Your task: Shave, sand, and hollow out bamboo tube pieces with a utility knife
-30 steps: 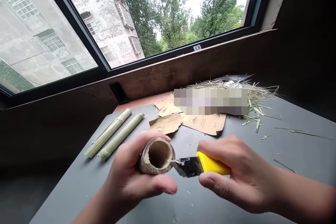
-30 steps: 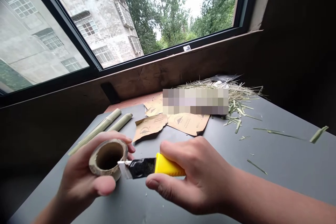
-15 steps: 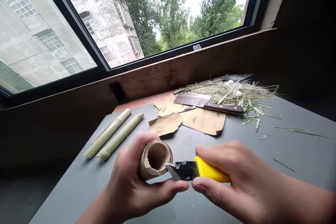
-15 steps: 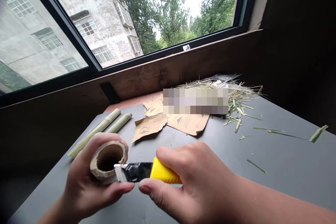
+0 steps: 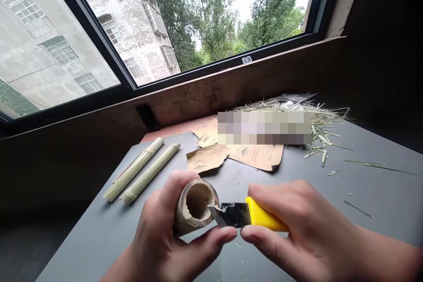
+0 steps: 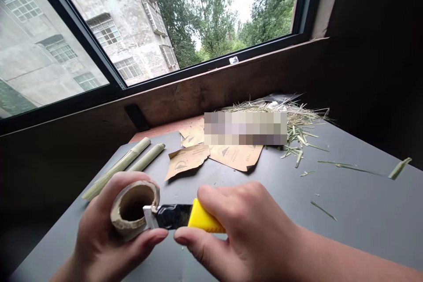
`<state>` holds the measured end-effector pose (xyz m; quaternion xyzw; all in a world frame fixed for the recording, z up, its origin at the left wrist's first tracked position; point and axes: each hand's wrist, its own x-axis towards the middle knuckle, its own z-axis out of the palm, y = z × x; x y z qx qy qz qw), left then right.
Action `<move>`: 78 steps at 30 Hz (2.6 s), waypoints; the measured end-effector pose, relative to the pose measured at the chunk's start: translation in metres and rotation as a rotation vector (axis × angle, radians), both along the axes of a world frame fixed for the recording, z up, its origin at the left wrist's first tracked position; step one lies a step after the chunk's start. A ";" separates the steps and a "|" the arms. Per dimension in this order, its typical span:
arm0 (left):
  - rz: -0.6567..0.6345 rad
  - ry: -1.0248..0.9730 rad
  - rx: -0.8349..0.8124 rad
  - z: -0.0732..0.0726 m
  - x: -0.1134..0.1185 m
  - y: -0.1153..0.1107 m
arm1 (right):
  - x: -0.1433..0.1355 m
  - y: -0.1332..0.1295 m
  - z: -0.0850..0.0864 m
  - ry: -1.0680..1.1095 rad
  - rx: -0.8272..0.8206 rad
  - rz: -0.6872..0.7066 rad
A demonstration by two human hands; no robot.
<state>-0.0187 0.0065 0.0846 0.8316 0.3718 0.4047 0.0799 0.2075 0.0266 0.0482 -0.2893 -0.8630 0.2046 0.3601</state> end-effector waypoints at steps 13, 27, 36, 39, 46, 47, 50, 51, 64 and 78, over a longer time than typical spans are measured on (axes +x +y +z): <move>0.016 0.015 -0.023 0.000 0.004 -0.002 | 0.002 0.001 0.000 -0.008 0.071 -0.082; -0.066 -0.161 -0.023 -0.004 -0.002 0.010 | 0.003 0.001 0.002 0.029 -0.104 0.032; -0.063 -0.055 -0.002 -0.001 -0.003 0.003 | -0.001 -0.006 0.009 -0.015 -0.076 -0.022; -0.045 -0.034 0.030 0.000 -0.002 0.001 | -0.001 -0.007 0.009 -0.022 -0.018 -0.043; -0.015 0.001 0.057 0.002 0.005 -0.001 | 0.001 -0.002 0.008 -0.023 0.031 -0.105; -0.020 -0.014 0.047 0.002 0.005 0.000 | 0.002 -0.001 0.007 -0.017 0.003 -0.101; -0.041 -0.080 0.005 0.001 0.004 0.002 | 0.005 0.001 0.006 0.000 -0.080 -0.069; -0.052 -0.106 -0.008 0.000 0.004 0.003 | 0.005 0.001 0.005 0.003 -0.102 -0.043; -0.089 -0.195 0.009 -0.010 -0.004 0.009 | 0.003 -0.003 0.011 -0.027 -0.148 -0.027; -0.096 -0.137 0.004 -0.003 0.003 0.000 | 0.001 -0.005 0.014 -0.079 -0.077 0.010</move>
